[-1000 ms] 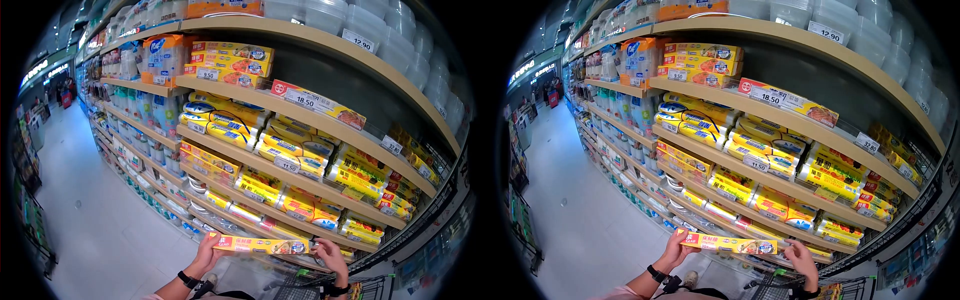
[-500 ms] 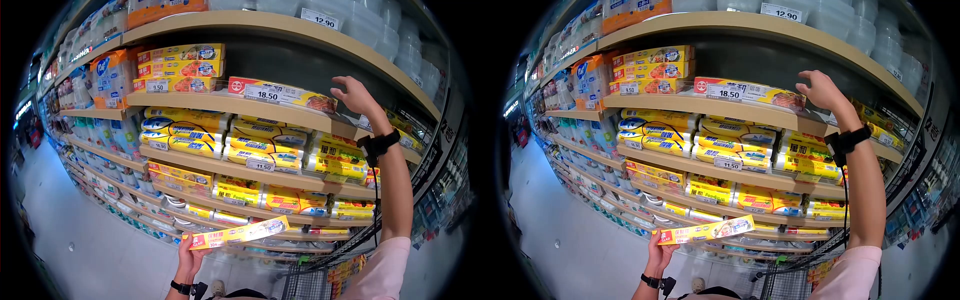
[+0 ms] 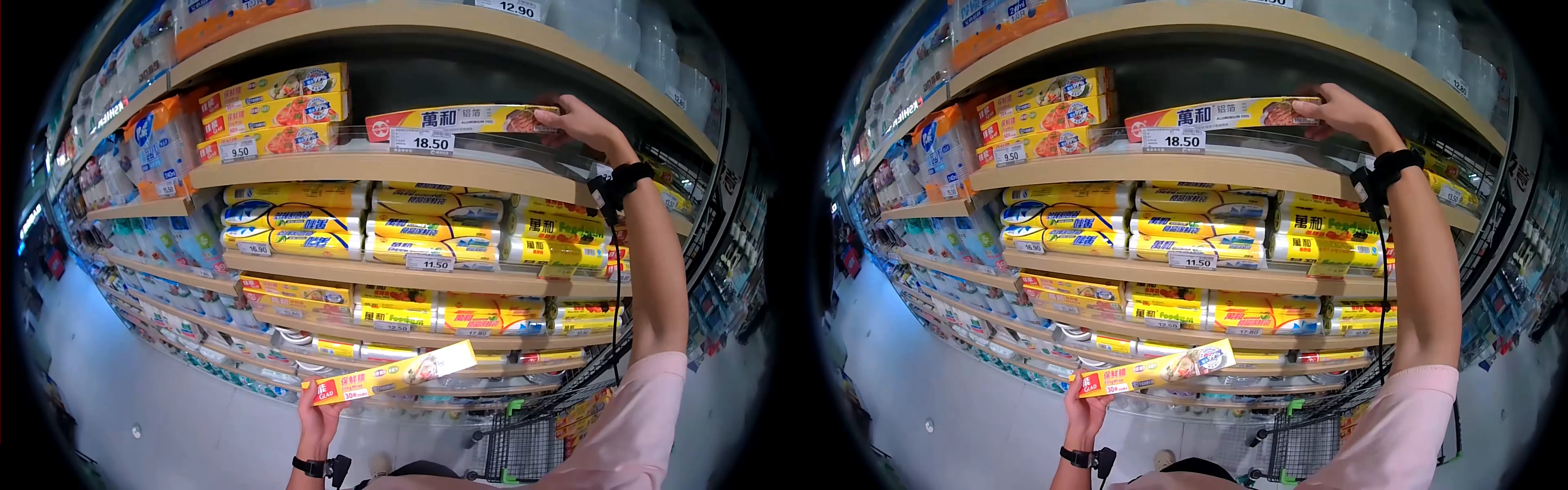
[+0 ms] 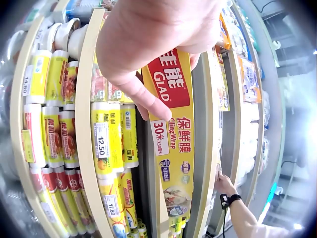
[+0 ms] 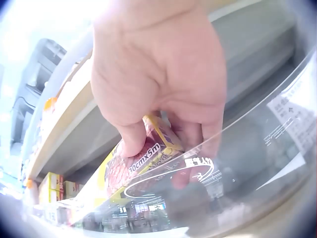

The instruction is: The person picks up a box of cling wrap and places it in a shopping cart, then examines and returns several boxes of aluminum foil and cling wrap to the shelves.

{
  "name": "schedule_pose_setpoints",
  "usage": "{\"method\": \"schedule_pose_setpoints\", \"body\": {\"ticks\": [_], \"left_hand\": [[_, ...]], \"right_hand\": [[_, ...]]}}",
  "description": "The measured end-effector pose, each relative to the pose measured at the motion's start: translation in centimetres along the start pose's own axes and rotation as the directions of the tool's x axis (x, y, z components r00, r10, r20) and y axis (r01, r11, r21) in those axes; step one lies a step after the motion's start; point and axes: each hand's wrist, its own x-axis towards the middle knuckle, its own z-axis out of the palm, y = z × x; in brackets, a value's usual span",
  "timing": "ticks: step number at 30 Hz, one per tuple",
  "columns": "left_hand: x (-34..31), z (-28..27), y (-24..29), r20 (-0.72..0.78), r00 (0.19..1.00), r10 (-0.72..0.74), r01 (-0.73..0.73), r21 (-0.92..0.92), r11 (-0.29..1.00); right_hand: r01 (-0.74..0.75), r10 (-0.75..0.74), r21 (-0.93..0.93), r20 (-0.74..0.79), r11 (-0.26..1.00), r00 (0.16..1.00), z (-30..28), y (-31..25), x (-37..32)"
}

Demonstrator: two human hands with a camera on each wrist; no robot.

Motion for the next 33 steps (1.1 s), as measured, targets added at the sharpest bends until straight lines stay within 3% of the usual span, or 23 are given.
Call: {"method": "schedule_pose_setpoints", "body": {"ticks": [5, 8, 17, 20, 33], "left_hand": [[0.5, -0.4, -0.4, 0.088, 0.996, -0.003, 0.006, -0.042, 0.999], [0.4, -0.2, -0.4, 0.096, 0.995, -0.005, 0.010, -0.054, 0.998], [-0.5, 1.3, -0.5, 0.096, 0.995, 0.023, -0.018, -0.046, 0.999], [-0.6, 1.5, -0.7, 0.094, 0.995, 0.014, -0.010, -0.044, 0.999], [-1.5, 2.8, -1.6, 0.112, 0.994, 0.001, 0.004, -0.043, 0.999]], "right_hand": [[-0.113, 0.104, -0.050, -0.162, 0.992, 0.981, -0.3, 0.6, -0.5], [-0.106, 0.097, -0.036, -0.188, 0.994, 0.977, -0.5, 0.5, -1.2], [0.102, -0.053, 0.345, -0.147, 0.933, 0.988, -2.4, 3.9, -3.6], [0.097, -0.030, 0.400, -0.172, 0.911, 0.985, -2.3, 3.1, -5.2], [-0.146, 0.221, 0.559, -0.069, 0.816, 0.973, -2.7, 1.3, -8.6]]}}
